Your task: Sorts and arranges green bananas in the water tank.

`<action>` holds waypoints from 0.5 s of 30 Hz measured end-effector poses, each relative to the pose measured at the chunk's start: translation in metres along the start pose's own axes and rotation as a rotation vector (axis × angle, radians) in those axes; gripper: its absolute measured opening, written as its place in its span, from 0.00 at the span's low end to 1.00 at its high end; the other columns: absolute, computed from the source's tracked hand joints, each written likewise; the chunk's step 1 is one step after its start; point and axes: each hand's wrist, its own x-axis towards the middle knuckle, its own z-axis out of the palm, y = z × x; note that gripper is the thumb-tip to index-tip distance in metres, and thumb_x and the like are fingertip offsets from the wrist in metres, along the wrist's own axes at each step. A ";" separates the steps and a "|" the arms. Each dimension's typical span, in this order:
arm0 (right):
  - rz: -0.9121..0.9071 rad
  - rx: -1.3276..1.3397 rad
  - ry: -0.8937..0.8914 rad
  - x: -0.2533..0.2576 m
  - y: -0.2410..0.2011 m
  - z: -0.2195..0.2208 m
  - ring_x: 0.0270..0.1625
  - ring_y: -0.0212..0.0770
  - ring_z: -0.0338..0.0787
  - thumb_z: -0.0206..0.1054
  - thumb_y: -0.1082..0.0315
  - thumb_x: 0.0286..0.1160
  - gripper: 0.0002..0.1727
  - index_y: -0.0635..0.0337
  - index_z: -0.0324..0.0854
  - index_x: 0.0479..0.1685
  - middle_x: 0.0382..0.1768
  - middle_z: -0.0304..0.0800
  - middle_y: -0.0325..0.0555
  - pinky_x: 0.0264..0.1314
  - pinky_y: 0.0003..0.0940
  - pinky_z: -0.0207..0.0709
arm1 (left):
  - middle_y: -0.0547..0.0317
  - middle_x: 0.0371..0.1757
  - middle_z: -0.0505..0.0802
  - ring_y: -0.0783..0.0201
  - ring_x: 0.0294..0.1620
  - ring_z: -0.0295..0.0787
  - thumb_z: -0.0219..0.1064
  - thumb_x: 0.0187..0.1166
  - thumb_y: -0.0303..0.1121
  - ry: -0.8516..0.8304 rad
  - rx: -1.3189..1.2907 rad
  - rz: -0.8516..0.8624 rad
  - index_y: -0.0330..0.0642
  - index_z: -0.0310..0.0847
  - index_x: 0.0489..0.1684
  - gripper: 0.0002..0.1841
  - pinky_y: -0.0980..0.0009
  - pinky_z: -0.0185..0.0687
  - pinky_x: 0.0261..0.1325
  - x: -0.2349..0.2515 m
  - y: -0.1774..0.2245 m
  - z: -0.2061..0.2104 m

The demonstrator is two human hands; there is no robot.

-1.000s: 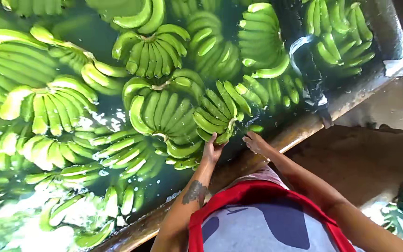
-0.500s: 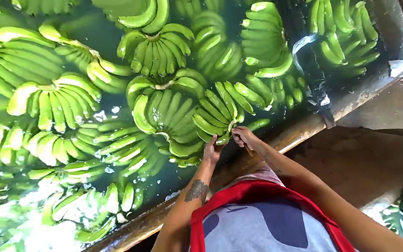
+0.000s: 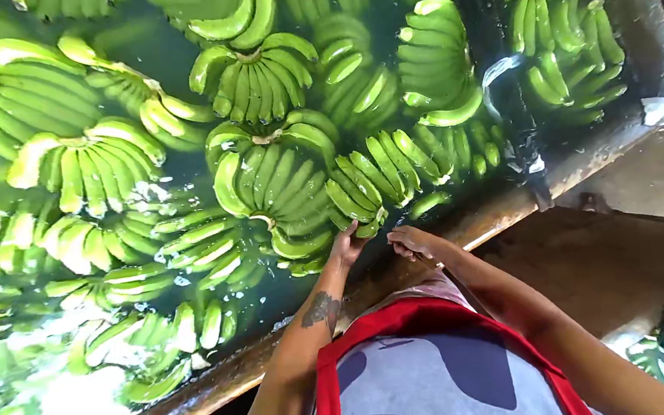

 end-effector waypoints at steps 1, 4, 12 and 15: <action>-0.008 0.044 -0.002 0.001 -0.003 0.001 0.13 0.26 0.68 0.47 0.55 0.97 0.15 0.57 0.71 0.54 0.21 0.69 0.33 0.15 0.20 0.67 | 0.38 0.62 0.86 0.46 0.57 0.90 0.50 0.94 0.34 -0.003 0.007 0.001 0.36 0.58 0.80 0.21 0.50 0.90 0.58 0.002 0.000 -0.002; -0.045 0.100 0.014 0.012 -0.007 0.005 0.13 0.26 0.68 0.47 0.56 0.97 0.16 0.58 0.72 0.55 0.21 0.70 0.34 0.16 0.20 0.67 | 0.38 0.62 0.86 0.46 0.56 0.91 0.50 0.93 0.33 -0.003 0.032 0.000 0.37 0.57 0.81 0.21 0.49 0.90 0.57 0.004 -0.001 -0.009; -0.543 -0.522 0.652 -0.070 -0.022 -0.010 0.37 0.47 0.88 0.53 0.63 0.92 0.18 0.71 0.79 0.61 0.36 0.87 0.56 0.47 0.48 0.84 | 0.39 0.62 0.87 0.49 0.55 0.90 0.66 0.82 0.25 0.216 0.131 0.134 0.36 0.59 0.82 0.29 0.50 0.90 0.55 0.011 0.005 -0.031; -0.522 -0.539 0.982 -0.084 -0.006 -0.094 0.39 0.55 0.91 0.61 0.54 0.88 0.20 0.58 0.79 0.67 0.40 0.90 0.56 0.47 0.60 0.84 | 0.42 0.61 0.89 0.50 0.55 0.92 0.56 0.90 0.32 0.116 0.064 0.075 0.37 0.65 0.78 0.21 0.53 0.92 0.54 -0.016 0.020 -0.040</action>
